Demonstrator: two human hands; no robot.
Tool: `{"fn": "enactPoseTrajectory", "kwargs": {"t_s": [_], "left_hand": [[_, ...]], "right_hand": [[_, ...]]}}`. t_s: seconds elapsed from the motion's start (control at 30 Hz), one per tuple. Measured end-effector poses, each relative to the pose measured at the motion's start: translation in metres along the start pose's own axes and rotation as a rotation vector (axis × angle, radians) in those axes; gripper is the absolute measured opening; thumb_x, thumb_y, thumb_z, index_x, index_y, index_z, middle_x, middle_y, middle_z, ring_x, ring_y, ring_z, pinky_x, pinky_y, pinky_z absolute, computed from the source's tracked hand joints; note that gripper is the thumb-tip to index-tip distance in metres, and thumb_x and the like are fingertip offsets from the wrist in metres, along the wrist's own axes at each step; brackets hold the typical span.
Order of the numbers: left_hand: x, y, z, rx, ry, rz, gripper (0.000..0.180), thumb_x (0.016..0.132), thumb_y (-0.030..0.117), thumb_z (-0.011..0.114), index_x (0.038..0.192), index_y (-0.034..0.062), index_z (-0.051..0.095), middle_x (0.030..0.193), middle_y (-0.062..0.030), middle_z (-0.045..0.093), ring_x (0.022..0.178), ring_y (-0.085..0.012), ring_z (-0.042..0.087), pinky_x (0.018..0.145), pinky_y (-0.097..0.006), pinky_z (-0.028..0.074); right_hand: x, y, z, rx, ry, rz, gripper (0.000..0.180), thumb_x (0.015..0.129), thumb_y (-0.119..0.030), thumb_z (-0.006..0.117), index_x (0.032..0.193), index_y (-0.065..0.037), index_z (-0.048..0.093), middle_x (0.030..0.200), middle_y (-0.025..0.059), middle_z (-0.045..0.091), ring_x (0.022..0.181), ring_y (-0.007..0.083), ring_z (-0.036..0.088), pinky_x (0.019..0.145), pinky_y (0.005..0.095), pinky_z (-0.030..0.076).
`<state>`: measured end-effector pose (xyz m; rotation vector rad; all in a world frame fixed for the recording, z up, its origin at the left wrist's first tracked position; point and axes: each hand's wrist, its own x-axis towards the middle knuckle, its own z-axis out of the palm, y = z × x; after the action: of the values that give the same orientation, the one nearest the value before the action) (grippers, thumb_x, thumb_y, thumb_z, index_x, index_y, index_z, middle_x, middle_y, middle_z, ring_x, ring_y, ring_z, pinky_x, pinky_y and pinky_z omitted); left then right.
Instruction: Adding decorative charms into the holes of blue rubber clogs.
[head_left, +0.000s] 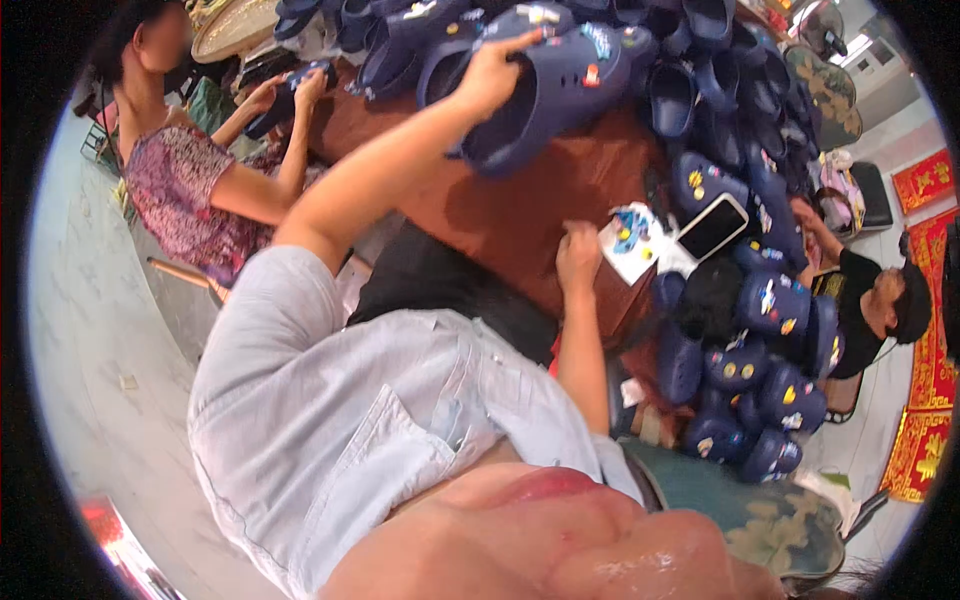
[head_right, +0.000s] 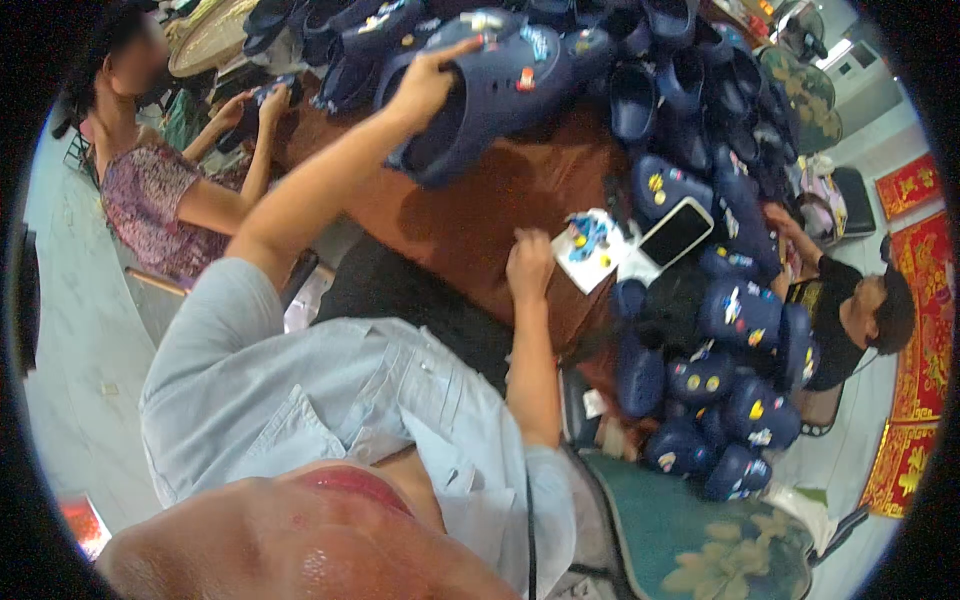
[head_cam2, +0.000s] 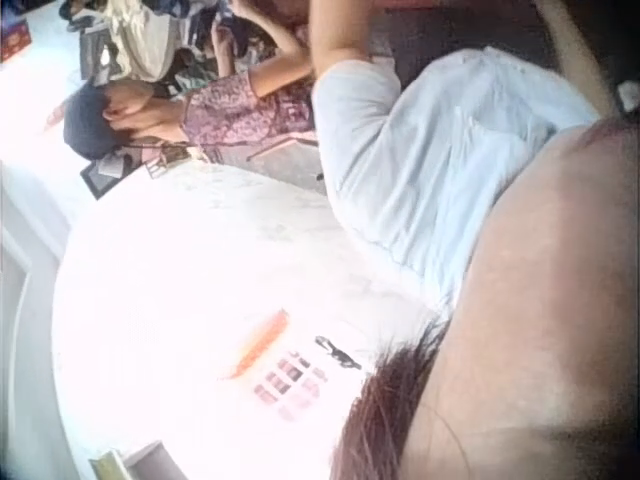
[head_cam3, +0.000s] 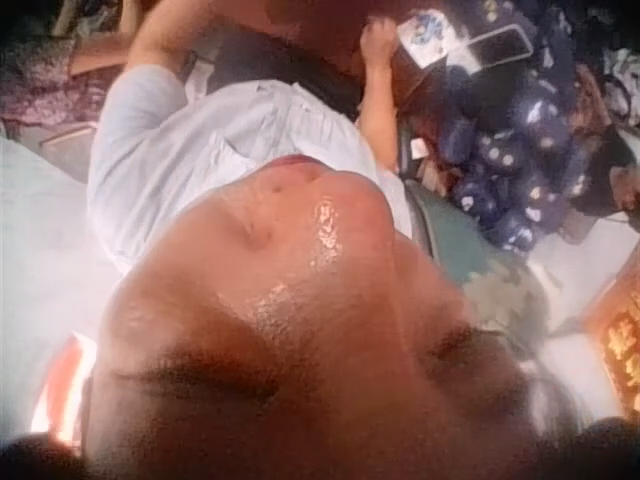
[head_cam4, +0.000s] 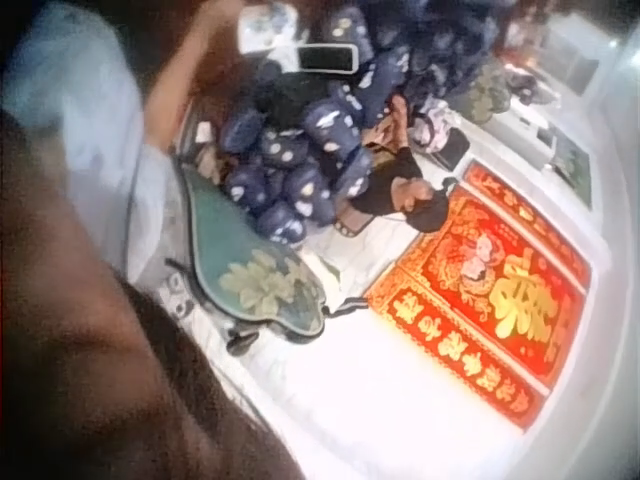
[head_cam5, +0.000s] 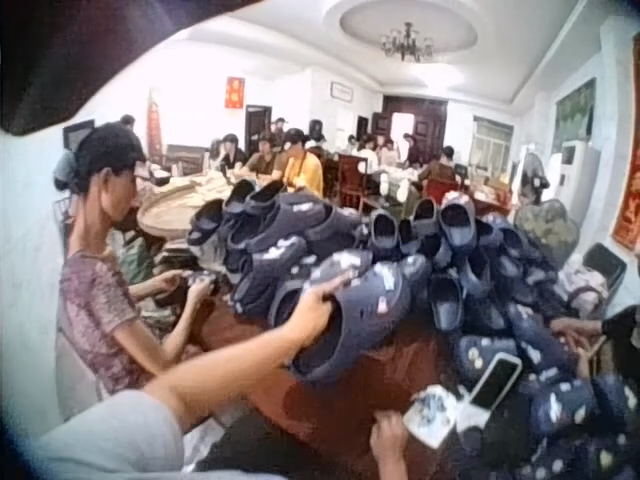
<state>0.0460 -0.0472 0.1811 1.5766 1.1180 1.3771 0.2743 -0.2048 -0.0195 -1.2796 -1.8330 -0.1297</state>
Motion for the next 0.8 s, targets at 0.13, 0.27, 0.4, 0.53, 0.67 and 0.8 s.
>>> {"fn": "enactPoseTrajectory", "kwargs": {"t_s": [0.13, 0.27, 0.4, 0.53, 0.67, 0.8], "left_hand": [[-0.092, -0.075, 0.031, 0.124, 0.014, -0.072, 0.067, 0.076, -0.017, 0.047, 0.135, 0.0113, 0.061, 0.127, -0.0166, 0.065, 0.115, -0.0234, 0.061, 0.100, -0.032, 0.045], [-0.122, -0.090, 0.038, 0.443, -0.126, 0.009, 0.069, 0.080, -0.003, 0.058, 0.146, 0.0154, 0.046, 0.115, -0.0351, 0.061, 0.110, -0.0479, 0.059, 0.097, -0.047, 0.045], [-0.132, -0.091, 0.030, 0.640, -0.423, 0.003, 0.070, 0.081, 0.009, 0.064, 0.146, 0.0189, 0.043, 0.100, -0.0327, 0.063, 0.099, -0.0482, 0.060, 0.089, -0.050, 0.048], [-0.148, -0.114, 0.021, 0.606, -0.152, 0.189, 0.060, 0.085, 0.016, 0.061, 0.143, 0.0201, 0.047, 0.104, -0.0299, 0.062, 0.099, -0.0463, 0.061, 0.087, -0.052, 0.049], [-0.148, -0.116, 0.025, 0.664, -0.191, 0.173, 0.058, 0.085, 0.018, 0.061, 0.142, 0.0198, 0.048, 0.109, -0.0288, 0.061, 0.098, -0.0471, 0.061, 0.087, -0.053, 0.049], [-0.147, -0.117, 0.024, 0.606, -0.185, 0.177, 0.058, 0.084, 0.018, 0.061, 0.141, 0.0198, 0.049, 0.109, -0.0294, 0.060, 0.097, -0.0482, 0.061, 0.086, -0.054, 0.049]], "right_hand": [[0.002, -0.002, -0.005, -0.101, -0.067, 0.043, 0.022, 0.078, 0.002, 0.060, 0.099, -0.001, 0.065, 0.100, 0.0172, 0.061, 0.097, 0.0363, 0.059, 0.083, 0.0444, 0.050], [0.009, -0.005, -0.003, -0.055, -0.031, 0.006, 0.023, 0.083, 0.000, 0.060, 0.105, -0.002, 0.065, 0.099, 0.0156, 0.062, 0.094, 0.0352, 0.061, 0.082, 0.0433, 0.051], [0.005, -0.006, -0.005, -0.100, 0.003, 0.046, 0.019, 0.088, -0.005, 0.062, 0.107, -0.003, 0.065, 0.095, 0.0146, 0.064, 0.091, 0.0336, 0.063, 0.079, 0.0423, 0.051], [0.009, -0.014, -0.005, -0.112, 0.030, 0.080, 0.020, 0.091, -0.012, 0.063, 0.109, -0.004, 0.065, 0.095, 0.0143, 0.066, 0.090, 0.0337, 0.063, 0.078, 0.0429, 0.051], [0.009, -0.014, -0.006, -0.104, 0.001, 0.119, 0.022, 0.093, -0.016, 0.063, 0.111, -0.004, 0.065, 0.094, 0.0154, 0.066, 0.091, 0.0341, 0.063, 0.077, 0.0430, 0.051], [0.009, -0.010, -0.005, -0.098, -0.003, 0.103, 0.025, 0.095, -0.021, 0.062, 0.114, -0.006, 0.064, 0.099, 0.0145, 0.067, 0.093, 0.0339, 0.063, 0.077, 0.0427, 0.050]]}}
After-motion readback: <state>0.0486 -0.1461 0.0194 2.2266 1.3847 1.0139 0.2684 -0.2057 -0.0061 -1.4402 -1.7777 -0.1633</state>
